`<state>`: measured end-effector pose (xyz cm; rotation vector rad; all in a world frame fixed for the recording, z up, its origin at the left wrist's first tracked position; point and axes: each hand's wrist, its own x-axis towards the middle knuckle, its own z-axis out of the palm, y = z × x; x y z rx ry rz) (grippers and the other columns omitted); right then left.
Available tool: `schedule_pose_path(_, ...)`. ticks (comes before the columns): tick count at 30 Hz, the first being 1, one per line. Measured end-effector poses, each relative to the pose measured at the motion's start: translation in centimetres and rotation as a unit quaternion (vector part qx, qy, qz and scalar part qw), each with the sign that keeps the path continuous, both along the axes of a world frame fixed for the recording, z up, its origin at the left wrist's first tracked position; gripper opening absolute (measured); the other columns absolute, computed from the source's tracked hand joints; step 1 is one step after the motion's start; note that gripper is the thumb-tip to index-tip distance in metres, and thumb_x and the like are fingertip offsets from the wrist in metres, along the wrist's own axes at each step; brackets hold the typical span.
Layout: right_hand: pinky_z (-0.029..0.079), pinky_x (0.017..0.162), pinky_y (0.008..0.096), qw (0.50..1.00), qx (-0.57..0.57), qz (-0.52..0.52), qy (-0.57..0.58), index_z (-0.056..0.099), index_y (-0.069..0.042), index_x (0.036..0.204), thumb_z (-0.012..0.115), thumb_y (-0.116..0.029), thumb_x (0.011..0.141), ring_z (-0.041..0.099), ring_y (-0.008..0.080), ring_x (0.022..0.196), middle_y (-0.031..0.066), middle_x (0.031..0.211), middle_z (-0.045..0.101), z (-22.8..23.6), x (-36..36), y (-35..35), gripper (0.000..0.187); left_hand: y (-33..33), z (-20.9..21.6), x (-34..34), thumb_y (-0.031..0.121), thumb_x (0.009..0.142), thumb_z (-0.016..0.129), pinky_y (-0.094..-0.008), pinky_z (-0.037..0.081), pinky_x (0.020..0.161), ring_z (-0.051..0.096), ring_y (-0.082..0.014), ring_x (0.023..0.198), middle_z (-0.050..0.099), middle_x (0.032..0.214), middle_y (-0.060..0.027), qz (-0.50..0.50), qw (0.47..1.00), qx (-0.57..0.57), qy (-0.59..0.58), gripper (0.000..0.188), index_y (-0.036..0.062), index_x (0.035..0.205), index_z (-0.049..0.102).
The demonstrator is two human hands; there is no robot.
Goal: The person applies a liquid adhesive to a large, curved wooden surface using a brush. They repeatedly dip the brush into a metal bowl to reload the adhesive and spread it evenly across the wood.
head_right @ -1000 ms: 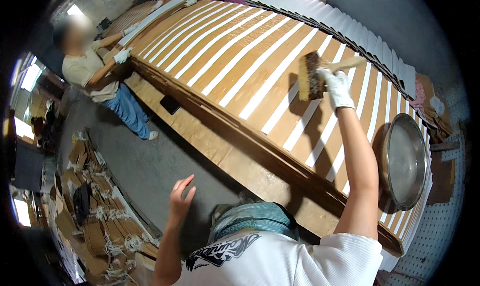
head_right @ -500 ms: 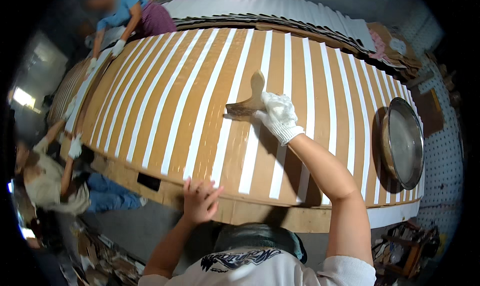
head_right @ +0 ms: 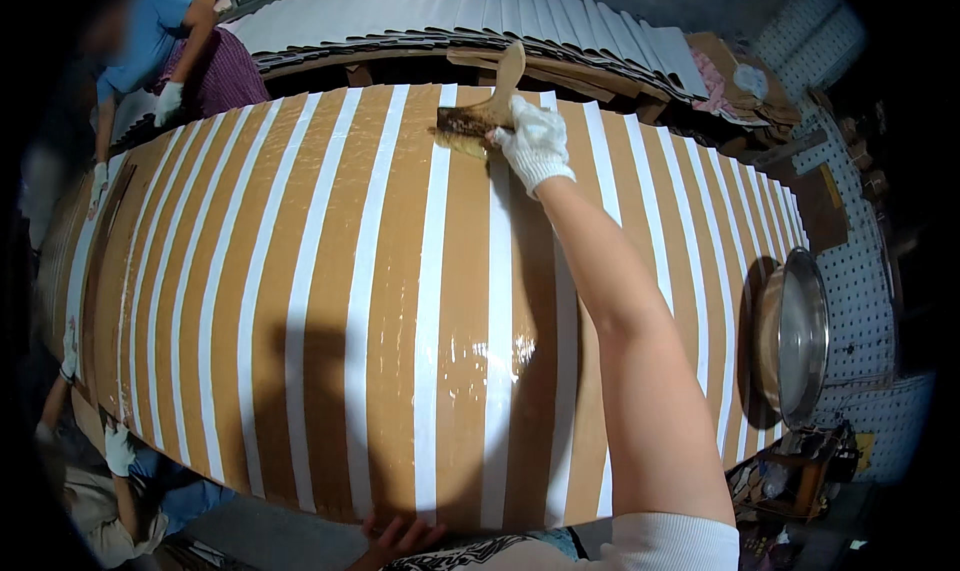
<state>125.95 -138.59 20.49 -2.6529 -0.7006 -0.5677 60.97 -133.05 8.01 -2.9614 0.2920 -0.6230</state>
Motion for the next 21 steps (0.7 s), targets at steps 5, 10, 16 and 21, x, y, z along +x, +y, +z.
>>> schedule_pose_path(5, 0.05, 0.087, 0.0488, 0.999, -0.03, -0.017, -0.041, 0.064, -0.014, 0.119, 0.084, -0.033, 0.079, 0.065, 0.0405, 0.099, 0.0169, 0.102, 0.072, -0.9, 7.0, 2.1, 0.048, -0.7, -1.4, -0.7, 0.079, 0.087, 0.05, -0.0615, 0.028, 0.11, 0.03, -0.0265, 0.14, 0.035, 0.15, 0.0012, 0.016, 1.0, 0.027, 0.001, 0.069, 0.0513, 0.149, 0.038)
schedule_pose_path(10, 0.05, 0.094, 0.0459, 0.999, -0.015, -0.031, 0.033, 0.06, -0.015, 0.119, 0.076, -0.036, 0.086, 0.064, 0.0359, 0.109, 0.0166, 0.115, 0.069, 1.1, 3.9, 2.8, 0.042, -0.4, 0.1, -0.7, 0.068, 0.089, 0.059, -0.0621, 0.03, 0.11, 0.032, -0.0273, 0.139, 0.036, 0.149, 0.0011, 0.006, 0.999, 0.011, 0.032, 0.06, 0.0522, 0.145, 0.045)
schedule_pose_path(16, 0.054, 0.086, 0.0421, 0.983, -0.046, 0.178, 0.026, 0.066, -0.02, 0.124, 0.068, -0.027, 0.091, 0.066, 0.0307, 0.098, 0.0133, 0.107, 0.069, 0.1, -10.4, -3.1, 0.034, -0.6, 0.1, 0.8, 0.051, 0.087, 0.072, -0.0551, 0.032, 0.111, 0.041, -0.0202, 0.128, 0.044, 0.134, 0.0032, 0.02, 0.997, -0.068, -0.027, 0.048, 0.0474, 0.133, 0.058)
schedule_pose_path(21, 0.055, 0.077, 0.0386, 0.945, -0.076, 0.302, 0.099, 0.066, -0.017, 0.128, 0.07, -0.021, 0.086, 0.065, 0.0287, 0.093, 0.0116, 0.103, 0.066, 3.2, -30.5, -9.9, 0.043, -1.0, 1.0, 1.5, 0.03, 0.085, 0.073, -0.0547, 0.031, 0.112, 0.043, -0.0193, 0.124, 0.048, 0.129, 0.0055, 0.016, 0.989, -0.138, -0.042, 0.039, 0.0427, 0.122, 0.067)
